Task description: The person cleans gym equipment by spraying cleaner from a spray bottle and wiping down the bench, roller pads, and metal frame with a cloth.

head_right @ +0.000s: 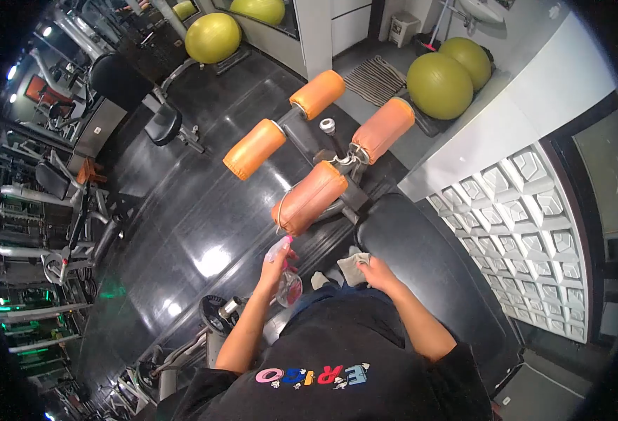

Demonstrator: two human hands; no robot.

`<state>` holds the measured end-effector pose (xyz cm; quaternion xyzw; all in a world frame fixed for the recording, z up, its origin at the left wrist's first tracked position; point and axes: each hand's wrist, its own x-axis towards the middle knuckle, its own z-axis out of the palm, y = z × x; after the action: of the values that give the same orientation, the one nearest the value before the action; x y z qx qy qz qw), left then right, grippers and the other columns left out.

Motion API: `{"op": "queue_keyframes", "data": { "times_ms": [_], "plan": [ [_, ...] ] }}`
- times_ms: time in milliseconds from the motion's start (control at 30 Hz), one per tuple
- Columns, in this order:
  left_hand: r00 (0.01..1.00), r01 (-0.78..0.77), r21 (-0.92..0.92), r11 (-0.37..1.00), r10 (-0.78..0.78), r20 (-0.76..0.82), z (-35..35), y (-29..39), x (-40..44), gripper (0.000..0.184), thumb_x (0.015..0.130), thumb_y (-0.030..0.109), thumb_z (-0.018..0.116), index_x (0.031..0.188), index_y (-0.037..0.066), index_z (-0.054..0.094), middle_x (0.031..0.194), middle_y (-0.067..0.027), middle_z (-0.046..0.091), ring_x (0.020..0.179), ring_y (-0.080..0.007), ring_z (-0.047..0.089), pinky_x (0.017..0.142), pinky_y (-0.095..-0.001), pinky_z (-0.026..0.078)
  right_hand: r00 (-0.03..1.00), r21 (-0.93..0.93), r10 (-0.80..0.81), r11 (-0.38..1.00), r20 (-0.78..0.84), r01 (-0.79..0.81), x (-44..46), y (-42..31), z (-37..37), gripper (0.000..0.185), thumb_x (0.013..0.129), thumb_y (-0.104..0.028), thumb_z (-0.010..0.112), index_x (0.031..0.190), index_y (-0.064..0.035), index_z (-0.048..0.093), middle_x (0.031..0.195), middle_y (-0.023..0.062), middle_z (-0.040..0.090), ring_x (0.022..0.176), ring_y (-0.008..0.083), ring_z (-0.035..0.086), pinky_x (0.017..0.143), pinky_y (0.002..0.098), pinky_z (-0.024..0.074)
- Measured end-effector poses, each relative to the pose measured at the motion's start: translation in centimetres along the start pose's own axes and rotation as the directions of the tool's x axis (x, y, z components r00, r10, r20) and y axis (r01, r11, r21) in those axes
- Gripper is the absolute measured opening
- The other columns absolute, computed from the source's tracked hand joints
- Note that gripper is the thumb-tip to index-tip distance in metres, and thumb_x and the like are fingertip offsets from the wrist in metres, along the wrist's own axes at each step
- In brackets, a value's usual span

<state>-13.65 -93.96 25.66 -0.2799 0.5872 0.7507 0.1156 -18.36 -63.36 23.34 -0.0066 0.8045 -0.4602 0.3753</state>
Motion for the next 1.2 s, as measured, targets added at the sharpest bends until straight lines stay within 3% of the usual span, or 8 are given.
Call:
{"op": "queue_keyframes", "data": {
  "times_ms": [200,333,500,600,733,833,1067,1200],
  "plan": [
    [0.998,0.014,0.015,1.000,-0.013,-0.066,1.9,2.3,3.3,0.049,0.090,0.045,0.063,0.119,0.006,0.059,0.090,-0.0059,0.062,0.077,-0.0165,0.060,0.059,-0.0333,0.052,0.998,-0.013,-0.060,0.998,-0.008,0.060,-0.6,2.5,-0.9,0.030,0.092,-0.025,0.057,0.110,-0.0010,0.063,0.096,0.0145,0.069,0.086,0.0242,0.066,0.077,0.0377,0.0506],
    [0.986,0.089,0.186,0.979,-0.060,-0.157,3.7,3.5,4.8,0.041,0.089,0.040,0.063,0.108,0.003,0.064,0.081,-0.0060,0.062,0.068,-0.0164,0.059,0.054,-0.0334,0.052,0.987,0.111,0.140,0.983,0.079,-0.148,1.7,2.8,-2.7,0.031,0.092,-0.024,0.057,0.113,-0.0014,0.062,0.102,0.0153,0.070,0.096,0.0250,0.066,0.084,0.0363,0.0494],
    [0.964,0.083,0.239,0.968,-0.017,-0.266,5.6,5.2,5.8,0.041,0.088,0.036,0.064,0.101,-0.003,0.068,0.076,-0.0082,0.066,0.061,-0.0161,0.062,0.054,-0.0315,0.053,0.996,0.053,-0.068,0.996,0.050,0.065,5.0,-0.8,-5.9,0.028,0.092,-0.021,0.055,0.111,-0.0012,0.062,0.101,0.0149,0.070,0.096,0.0260,0.066,0.085,0.0361,0.0490],
    [0.939,0.148,0.233,0.961,-0.063,-0.338,4.7,4.8,5.4,0.040,0.089,0.037,0.064,0.096,-0.002,0.068,0.076,-0.0082,0.066,0.060,-0.0157,0.062,0.054,-0.0314,0.052,0.994,0.037,-0.027,0.999,0.104,0.024,7.3,-1.9,-7.7,0.027,0.092,-0.021,0.056,0.110,-0.0026,0.063,0.101,0.0160,0.070,0.096,0.0280,0.067,0.084,0.0369,0.0494],
    [0.895,-0.021,0.084,0.996,0.056,-0.442,3.7,2.6,3.9,0.039,0.090,0.036,0.061,0.082,-0.001,0.067,0.068,-0.0072,0.063,0.055,-0.0160,0.060,0.053,-0.0318,0.051,0.980,-0.029,-0.159,0.986,0.117,0.164,11.1,-1.3,-9.4,0.029,0.090,-0.022,0.057,0.111,-0.0041,0.063,0.104,0.0195,0.069,0.098,0.0339,0.066,0.085,0.0398,0.0493],
    [0.911,0.159,0.153,0.975,-0.085,-0.404,2.8,1.6,1.3,0.044,0.094,0.035,0.058,0.123,0.003,0.061,0.077,-0.0047,0.060,0.064,-0.0149,0.057,0.054,-0.0324,0.051,0.981,-0.039,-0.166,0.985,0.105,0.171,12.6,-3.4,-10.3,0.030,0.090,-0.023,0.056,0.113,-0.0040,0.063,0.104,0.0202,0.069,0.101,0.0358,0.065,0.085,0.0399,0.0490],
    [0.878,0.080,0.106,0.991,-0.020,-0.478,2.8,-2.4,0.2,0.045,0.095,0.038,0.056,0.122,0.003,0.061,0.074,-0.0043,0.058,0.063,-0.0134,0.055,0.053,-0.0304,0.049,0.896,-0.024,-0.439,0.899,-0.065,0.438,15.6,-12.1,-9.7,0.027,0.093,-0.017,0.052,0.114,-0.0013,0.059,0.099,0.0217,0.067,0.100,0.0380,0.064,0.085,0.0399,0.0488],
    [0.848,-0.002,0.042,0.999,0.024,-0.529,4.0,-0.9,1.0,0.049,0.093,0.040,0.059,0.123,0.002,0.059,0.084,-0.0055,0.062,0.067,-0.0149,0.058,0.058,-0.0311,0.050,0.884,-0.001,-0.463,0.886,-0.072,0.464,17.0,-14.9,-9.6,0.027,0.093,-0.018,0.053,0.112,-0.0007,0.060,0.099,0.0227,0.067,0.100,0.0403,0.063,0.084,0.0405,0.0488]
  ]
}}
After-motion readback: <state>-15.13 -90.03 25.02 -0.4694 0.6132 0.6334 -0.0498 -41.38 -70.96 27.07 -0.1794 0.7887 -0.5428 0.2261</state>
